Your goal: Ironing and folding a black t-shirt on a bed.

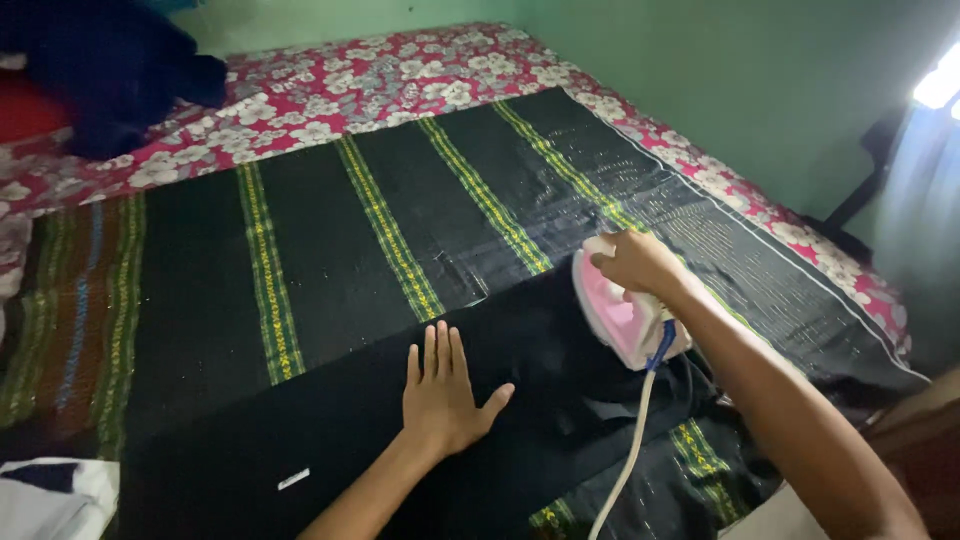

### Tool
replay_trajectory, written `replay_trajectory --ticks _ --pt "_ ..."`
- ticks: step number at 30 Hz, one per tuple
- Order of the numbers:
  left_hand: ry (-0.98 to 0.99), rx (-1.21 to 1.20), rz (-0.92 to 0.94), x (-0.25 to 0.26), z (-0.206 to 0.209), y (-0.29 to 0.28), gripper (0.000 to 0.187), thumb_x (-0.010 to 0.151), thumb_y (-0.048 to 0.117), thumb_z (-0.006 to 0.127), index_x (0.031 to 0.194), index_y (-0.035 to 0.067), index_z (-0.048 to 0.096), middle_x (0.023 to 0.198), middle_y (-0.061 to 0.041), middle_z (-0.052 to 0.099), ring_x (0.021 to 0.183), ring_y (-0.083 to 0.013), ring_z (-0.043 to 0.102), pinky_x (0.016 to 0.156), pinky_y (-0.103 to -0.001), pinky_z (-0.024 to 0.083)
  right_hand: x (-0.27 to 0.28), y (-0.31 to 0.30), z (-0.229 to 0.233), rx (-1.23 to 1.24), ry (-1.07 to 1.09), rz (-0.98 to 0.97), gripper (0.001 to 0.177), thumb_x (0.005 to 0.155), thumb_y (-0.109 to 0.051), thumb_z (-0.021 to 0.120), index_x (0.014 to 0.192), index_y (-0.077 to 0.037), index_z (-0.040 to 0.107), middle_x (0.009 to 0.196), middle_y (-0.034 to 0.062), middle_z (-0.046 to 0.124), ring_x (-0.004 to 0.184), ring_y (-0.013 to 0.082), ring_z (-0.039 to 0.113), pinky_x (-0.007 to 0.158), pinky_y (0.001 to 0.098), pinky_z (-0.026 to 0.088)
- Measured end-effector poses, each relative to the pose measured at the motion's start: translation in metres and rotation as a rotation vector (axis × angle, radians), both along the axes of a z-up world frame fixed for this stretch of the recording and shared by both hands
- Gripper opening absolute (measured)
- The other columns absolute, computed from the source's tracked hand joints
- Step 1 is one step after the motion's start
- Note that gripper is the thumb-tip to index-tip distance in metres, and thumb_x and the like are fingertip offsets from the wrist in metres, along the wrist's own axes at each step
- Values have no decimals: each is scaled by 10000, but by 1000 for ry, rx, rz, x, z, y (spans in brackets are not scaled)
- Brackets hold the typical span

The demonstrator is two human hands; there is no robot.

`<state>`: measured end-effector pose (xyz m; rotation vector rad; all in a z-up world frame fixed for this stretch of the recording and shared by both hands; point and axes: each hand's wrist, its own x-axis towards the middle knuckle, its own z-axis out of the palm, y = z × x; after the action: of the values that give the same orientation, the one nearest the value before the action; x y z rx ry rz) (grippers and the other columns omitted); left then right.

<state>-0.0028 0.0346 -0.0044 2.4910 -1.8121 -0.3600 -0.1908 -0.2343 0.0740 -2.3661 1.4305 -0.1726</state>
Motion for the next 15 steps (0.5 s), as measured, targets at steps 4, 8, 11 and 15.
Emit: replay_trajectory --ticks 4,8,11,15 --pt "6 -275 -42 9 -34 15 1068 934 725 398 1560 -101 140 1651 -312 83 1547 -416 35 1201 -539 46 18 1 -3 -294 -42 220 626 895 -434 673 1411 -84 614 817 250 761 758 338 765 782 424 588" --pt "-113 -553 -93 13 -53 31 940 973 630 447 1486 -134 260 1567 -351 233 1496 -440 204 1192 -558 159 66 85 38 47 -235 283 592 838 -424 682 1353 -134 661 845 201 764 687 324 776 704 446 630" --pt "-123 -575 -13 39 -47 39 818 998 555 422 1512 -68 295 1591 -332 262 1488 -435 206 1157 -568 157 101 104 12 78 -172 401 586 862 -426 654 1388 -170 639 820 233 754 654 341 769 735 446 617" --pt "-165 -334 96 85 -41 59 742 1026 504 362 1568 9 256 1638 -244 225 1537 -383 179 1216 -549 147 108 89 -21 11 -130 475 601 886 -451 652 1415 -168 602 821 249 747 667 333 777 787 429 606"
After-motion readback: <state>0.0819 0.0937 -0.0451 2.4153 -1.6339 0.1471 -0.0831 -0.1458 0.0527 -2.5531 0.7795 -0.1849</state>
